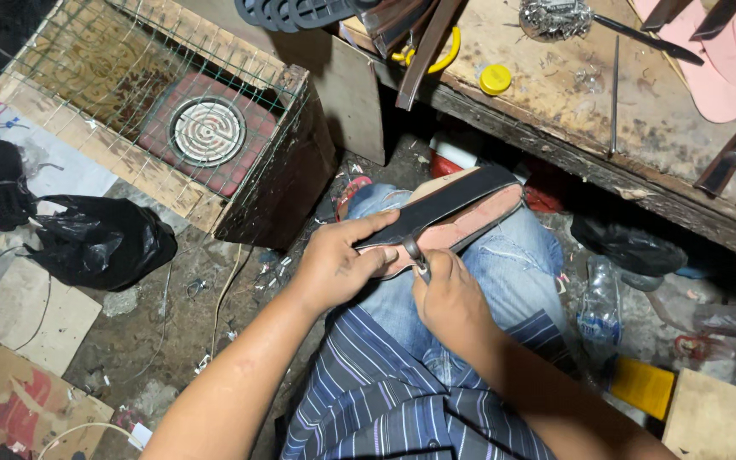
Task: The person sits on the floor of a shoemaking workshop and fits an insole into a shoe upper, pressing it into place. They use pincers to grip and tuck the material, then hammer the sole edge to secure it, turning the shoe over to work on different sides.
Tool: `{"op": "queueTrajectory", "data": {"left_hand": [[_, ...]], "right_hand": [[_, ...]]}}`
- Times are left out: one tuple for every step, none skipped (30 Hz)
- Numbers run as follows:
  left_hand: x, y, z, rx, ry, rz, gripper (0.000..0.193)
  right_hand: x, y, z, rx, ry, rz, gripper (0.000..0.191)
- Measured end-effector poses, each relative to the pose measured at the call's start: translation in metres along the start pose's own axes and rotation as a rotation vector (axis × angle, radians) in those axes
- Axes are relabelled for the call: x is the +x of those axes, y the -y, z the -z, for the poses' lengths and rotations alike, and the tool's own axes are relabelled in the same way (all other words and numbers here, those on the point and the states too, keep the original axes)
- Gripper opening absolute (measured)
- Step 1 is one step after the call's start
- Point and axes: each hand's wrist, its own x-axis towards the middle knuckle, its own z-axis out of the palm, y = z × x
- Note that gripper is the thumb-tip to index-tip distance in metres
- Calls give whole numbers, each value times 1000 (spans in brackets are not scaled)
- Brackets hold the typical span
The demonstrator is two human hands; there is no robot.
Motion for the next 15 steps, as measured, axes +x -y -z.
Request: {"op": "queueTrajectory", "data": {"left_hand": [[-1, 1, 1, 44, 1, -96, 47], [-3, 1, 0, 88, 5, -195, 47], [-3, 1, 0, 122, 21, -225, 47], [-6, 0, -2, 152, 38, -248, 48], [-9, -2, -4, 183, 54, -270, 49], [-12, -4, -5, 245, 51, -239, 49], [-15, -7, -6, 305, 52, -205, 50], [-17, -9, -8, 364, 51, -171, 51], [-16, -11, -8, 374, 66, -184, 53], [-12, -14, -8, 384, 81, -198, 56], [-10, -15, -8, 391, 98, -207, 59], [-5, -17, -8, 409, 123, -122, 58], [2, -18, -10, 426, 148, -38, 56], [7, -19, -11, 443, 175, 45, 55], [9, -20, -11, 455, 175, 57, 55]], "right_hand": [[-1, 3, 4, -15, 32, -8, 30], [-7, 7, 13, -17, 139, -61, 31], [-15, 11, 23, -19, 242, -114, 32], [-20, 16, 31, -20, 352, -170, 34], [-23, 19, 38, -24, 408, -212, 33], [-23, 21, 44, -29, 460, -251, 33], [-24, 23, 50, -34, 514, -295, 33], [-21, 25, 52, -62, 585, -343, 33], [-16, 26, 52, -90, 651, -384, 34], [-13, 27, 54, -118, 717, -426, 35], [-9, 27, 54, -103, 720, -413, 36], [-7, 27, 55, -88, 725, -398, 37], [-5, 27, 57, -74, 728, -384, 38], [-3, 26, 57, -74, 716, -360, 38], [-3, 25, 57, -75, 702, -336, 39]]}}
